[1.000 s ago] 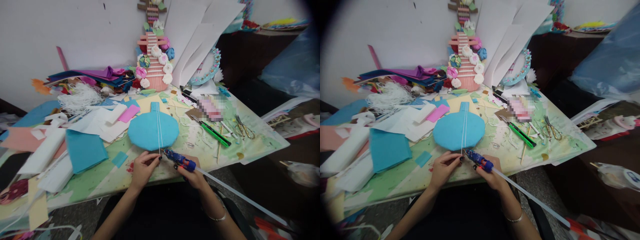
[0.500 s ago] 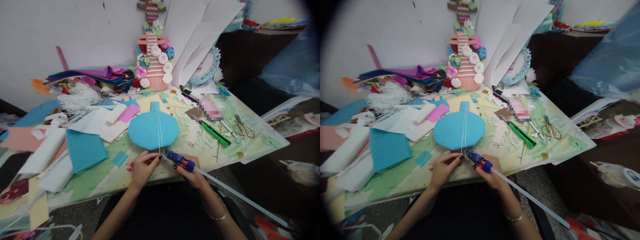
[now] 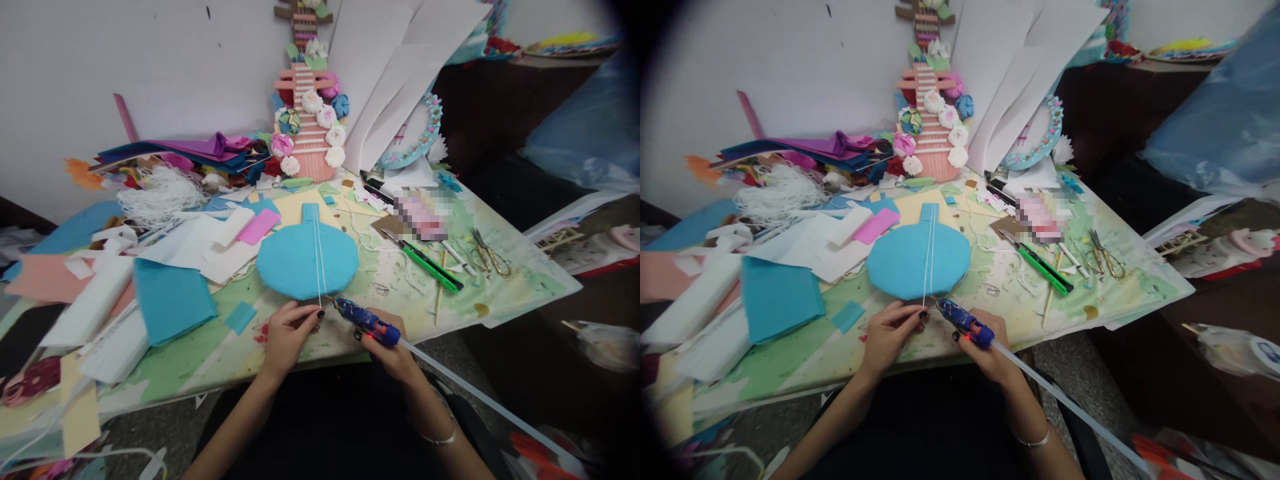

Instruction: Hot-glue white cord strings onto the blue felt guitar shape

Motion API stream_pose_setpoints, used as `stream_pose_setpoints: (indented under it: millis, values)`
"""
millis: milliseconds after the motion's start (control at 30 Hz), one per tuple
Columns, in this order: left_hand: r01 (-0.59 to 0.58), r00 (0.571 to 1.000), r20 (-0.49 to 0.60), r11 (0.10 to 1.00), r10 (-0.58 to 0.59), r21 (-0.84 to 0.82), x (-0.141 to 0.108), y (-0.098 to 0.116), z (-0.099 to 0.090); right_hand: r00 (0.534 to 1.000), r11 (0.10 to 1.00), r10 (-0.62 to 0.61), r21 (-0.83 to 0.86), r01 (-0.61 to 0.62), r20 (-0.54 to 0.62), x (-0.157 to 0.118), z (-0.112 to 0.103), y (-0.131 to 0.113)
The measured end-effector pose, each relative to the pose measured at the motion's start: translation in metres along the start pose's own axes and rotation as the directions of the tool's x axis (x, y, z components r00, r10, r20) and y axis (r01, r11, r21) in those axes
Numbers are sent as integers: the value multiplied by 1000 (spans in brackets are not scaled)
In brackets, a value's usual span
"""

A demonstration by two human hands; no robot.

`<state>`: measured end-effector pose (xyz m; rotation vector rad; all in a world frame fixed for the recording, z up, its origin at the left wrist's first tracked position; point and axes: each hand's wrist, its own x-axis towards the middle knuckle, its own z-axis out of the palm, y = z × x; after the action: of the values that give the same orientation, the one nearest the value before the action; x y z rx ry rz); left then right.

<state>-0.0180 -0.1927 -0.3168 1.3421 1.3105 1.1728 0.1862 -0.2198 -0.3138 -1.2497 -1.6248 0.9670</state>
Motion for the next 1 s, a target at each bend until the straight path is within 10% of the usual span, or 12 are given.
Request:
stream_pose_setpoints:
  millis: [333,1000]
  values:
    - [-2,1000,5,999,2,54,0,-3,1,988,910,124,408,-74,-96,-2,2,15]
    - [95,995,-9,995,-95,-6,7,-4,4,966,809,247,565,-159,-82,47,18,17]
